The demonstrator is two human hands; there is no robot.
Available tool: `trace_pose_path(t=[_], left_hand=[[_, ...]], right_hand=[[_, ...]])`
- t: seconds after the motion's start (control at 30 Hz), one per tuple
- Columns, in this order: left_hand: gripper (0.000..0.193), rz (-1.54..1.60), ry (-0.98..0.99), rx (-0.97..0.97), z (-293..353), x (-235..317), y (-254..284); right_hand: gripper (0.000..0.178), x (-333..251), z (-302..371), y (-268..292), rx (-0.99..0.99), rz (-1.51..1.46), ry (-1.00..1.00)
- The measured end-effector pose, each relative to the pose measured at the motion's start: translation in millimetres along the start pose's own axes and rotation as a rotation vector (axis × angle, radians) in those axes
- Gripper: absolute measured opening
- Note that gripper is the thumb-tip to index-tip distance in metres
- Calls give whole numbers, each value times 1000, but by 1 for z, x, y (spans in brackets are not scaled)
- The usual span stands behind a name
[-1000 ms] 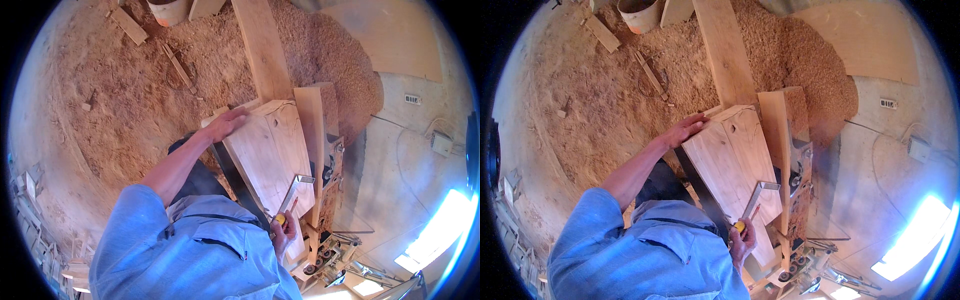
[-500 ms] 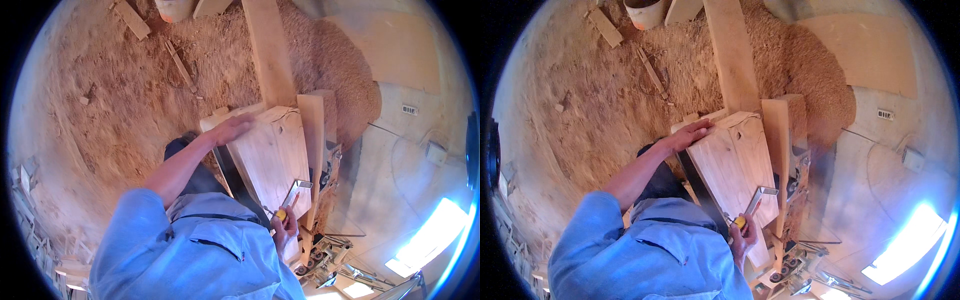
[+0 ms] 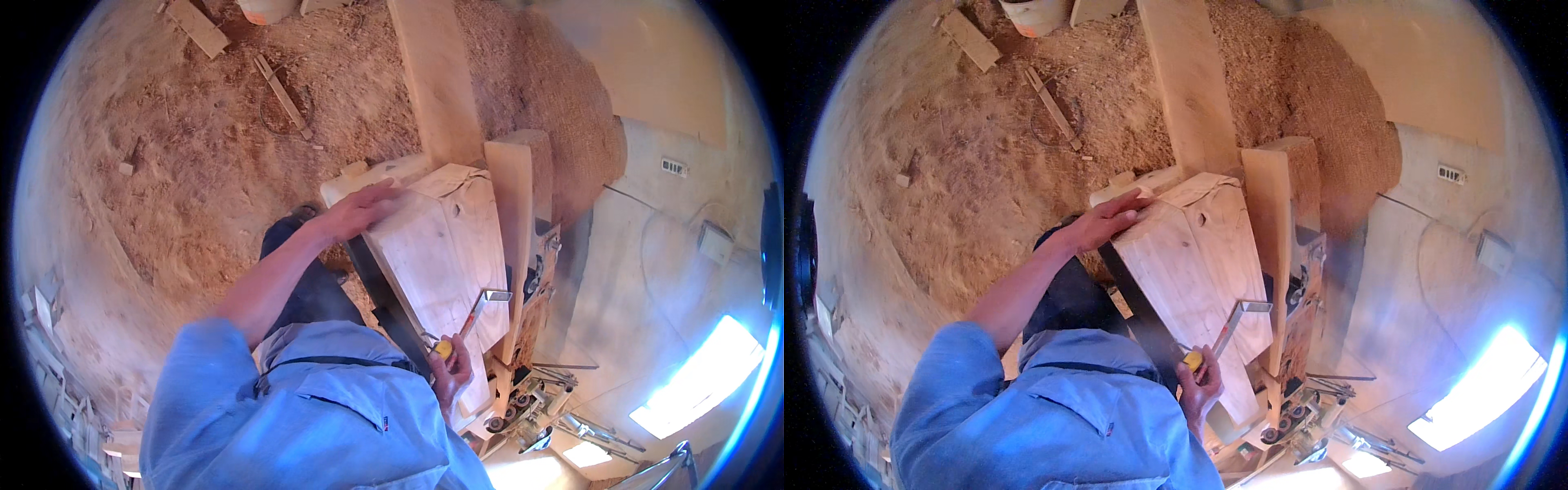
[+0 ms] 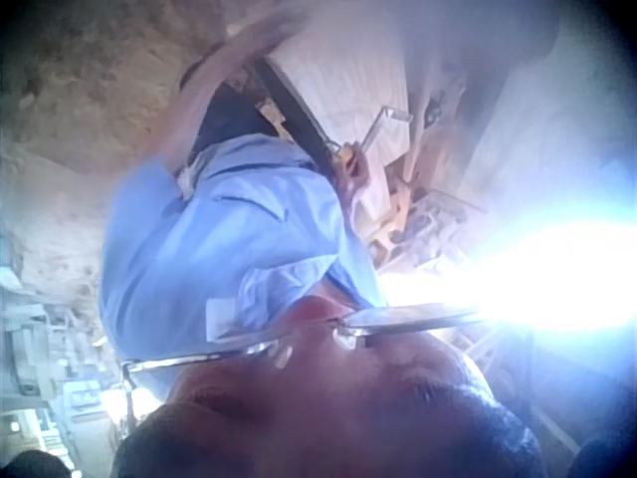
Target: The person measures and marks a wooden plank using a try square and a pencil. They then use a tape measure to verify dimensions and mark additional points on the wood. Finally, the person picks up a different piece of wood and places it on a workbench.
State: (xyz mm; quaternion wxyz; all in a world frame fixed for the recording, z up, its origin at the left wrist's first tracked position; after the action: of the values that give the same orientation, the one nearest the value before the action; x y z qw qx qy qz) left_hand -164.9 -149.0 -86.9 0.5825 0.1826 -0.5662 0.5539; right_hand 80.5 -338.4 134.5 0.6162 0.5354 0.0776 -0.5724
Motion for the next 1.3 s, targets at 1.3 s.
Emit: trace_pose_path(t=[1.3], left_hand=[[64, -98, -173, 696, -60, -30, 69]], right_hand=[[54, 39, 54, 39, 154, -59, 82]])
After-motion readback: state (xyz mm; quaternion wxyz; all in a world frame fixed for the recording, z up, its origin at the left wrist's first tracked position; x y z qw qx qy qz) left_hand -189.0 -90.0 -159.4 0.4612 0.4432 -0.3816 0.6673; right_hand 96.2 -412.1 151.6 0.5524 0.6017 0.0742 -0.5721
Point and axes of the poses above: each hand's wrist, its own z-axis away from the middle knuckle, its own y-axis out of the back of the hand, x = y × z, the point moved 3 cm from there along -z, towards the middle knuckle
